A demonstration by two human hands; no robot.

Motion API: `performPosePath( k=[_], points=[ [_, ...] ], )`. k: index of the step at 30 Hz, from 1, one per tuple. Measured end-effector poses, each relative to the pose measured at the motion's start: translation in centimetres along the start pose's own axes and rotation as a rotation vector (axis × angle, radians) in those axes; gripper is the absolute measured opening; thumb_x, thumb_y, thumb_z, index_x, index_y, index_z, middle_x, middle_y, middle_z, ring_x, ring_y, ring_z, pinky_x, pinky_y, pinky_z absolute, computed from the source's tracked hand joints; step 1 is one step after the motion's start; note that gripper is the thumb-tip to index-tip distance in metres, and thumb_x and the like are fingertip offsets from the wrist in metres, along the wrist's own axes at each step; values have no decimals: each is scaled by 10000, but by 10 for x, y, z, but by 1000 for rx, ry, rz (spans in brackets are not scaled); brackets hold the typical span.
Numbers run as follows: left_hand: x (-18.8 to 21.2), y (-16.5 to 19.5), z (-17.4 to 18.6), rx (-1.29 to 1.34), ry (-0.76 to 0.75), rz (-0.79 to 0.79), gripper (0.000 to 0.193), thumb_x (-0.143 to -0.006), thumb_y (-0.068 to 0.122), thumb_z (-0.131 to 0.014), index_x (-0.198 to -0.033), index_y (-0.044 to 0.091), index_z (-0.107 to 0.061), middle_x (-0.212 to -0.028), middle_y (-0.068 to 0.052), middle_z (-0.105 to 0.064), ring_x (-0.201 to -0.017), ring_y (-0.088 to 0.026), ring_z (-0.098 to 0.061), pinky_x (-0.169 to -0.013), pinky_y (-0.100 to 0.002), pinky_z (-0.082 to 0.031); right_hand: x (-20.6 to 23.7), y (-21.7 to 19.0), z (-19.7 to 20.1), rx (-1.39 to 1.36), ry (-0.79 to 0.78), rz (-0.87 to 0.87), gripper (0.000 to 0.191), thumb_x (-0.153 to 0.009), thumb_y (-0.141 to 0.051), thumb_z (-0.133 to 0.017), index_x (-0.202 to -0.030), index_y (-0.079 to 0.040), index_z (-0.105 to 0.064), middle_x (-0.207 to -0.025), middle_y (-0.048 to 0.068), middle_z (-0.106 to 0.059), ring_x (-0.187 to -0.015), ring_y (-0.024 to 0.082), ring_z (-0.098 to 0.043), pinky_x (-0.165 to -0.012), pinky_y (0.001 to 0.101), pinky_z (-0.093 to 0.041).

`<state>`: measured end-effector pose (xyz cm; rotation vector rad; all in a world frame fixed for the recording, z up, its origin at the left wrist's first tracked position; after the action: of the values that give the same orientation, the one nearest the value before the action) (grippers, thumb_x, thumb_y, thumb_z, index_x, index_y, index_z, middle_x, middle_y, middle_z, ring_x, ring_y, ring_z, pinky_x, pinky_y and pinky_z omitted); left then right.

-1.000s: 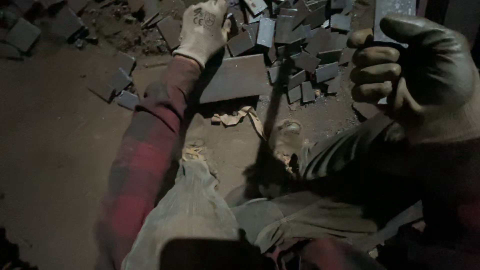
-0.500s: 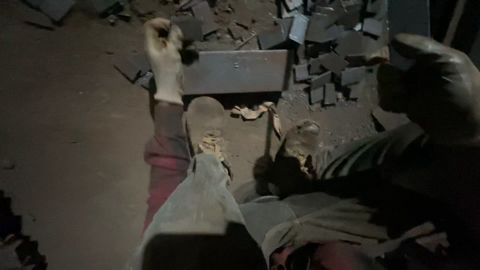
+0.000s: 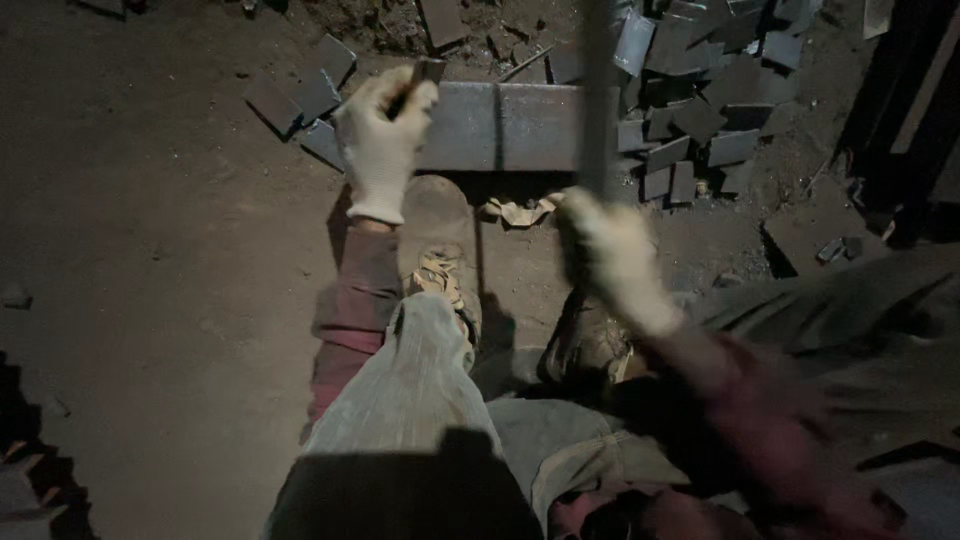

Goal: The person sits on the ground and uses a long metal rod to move and gather small metal blocks from a pile on the dirt floor, picking up individual pieces by hand and setting them onto a larger metal plate in front of them, continuing through the pile.

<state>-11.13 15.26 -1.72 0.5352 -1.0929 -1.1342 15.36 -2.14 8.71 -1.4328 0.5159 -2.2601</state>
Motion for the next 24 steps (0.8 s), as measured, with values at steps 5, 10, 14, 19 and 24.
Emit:
performPosePath(
  k=[5, 10, 14, 19, 24],
  points=[
    [50, 40, -3, -574, 325, -727, 247, -854, 297, -738, -964, 79, -700, -873, -110, -707, -768, -285, -705, -660, -394, -560, -23, 63, -104, -247, -176, 144, 484, -978, -535, -626, -849, -73, -691, -706, -43, -600, -615, 70, -544, -561, 270, -431],
    [43, 15, -19, -139, -240, -121, 335, -936, 303, -739, -835, -9, -672, -719, -152, -630, -649, -341, -631, -663, -449, -486, -44, 89, -108, -239, -215, 141, 536, -1003, -544, -599, -874, -39, -725, -764, -12, -631, -681, 87, -555, -635, 274, -438],
    [49, 36, -15, 278, -116, -162, 256, -908, 303, -706, -964, 54, -713, -787, -76, -706, -680, -301, -718, -627, -385, -517, -46, 99, -114, -354, -223, 61, 525, -982, -529, -627, -841, -32, -716, -757, 10, -664, -671, 99, -596, -635, 272, -464],
    [63, 45, -20, -378, -67, -392, 310, -920, 326, -723, -799, 42, -690, -706, -149, -677, -678, -342, -688, -623, -448, -513, -43, 96, -124, -328, -241, 70, 534, -993, -550, -601, -832, -47, -680, -743, -2, -633, -640, 99, -554, -602, 275, -444],
    [93, 60, -33, -653, 63, -922, 146, -972, 184, -623, -917, 92, -722, -772, -107, -692, -735, -357, -703, -608, -494, -504, -23, 29, -95, 7, -121, 575, 500, -1088, -505, -508, -1020, -34, -661, -784, -12, -573, -715, 105, -537, -656, 278, -443]
  ],
)
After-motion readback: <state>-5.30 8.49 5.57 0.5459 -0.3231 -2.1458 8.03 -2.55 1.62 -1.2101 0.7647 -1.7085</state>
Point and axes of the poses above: each hand's wrist, its own x-axis away from the middle knuckle, its own z-axis out of the back of the hand, y = z × x, the point moved 7 cm from there along -x, towards the middle knuckle
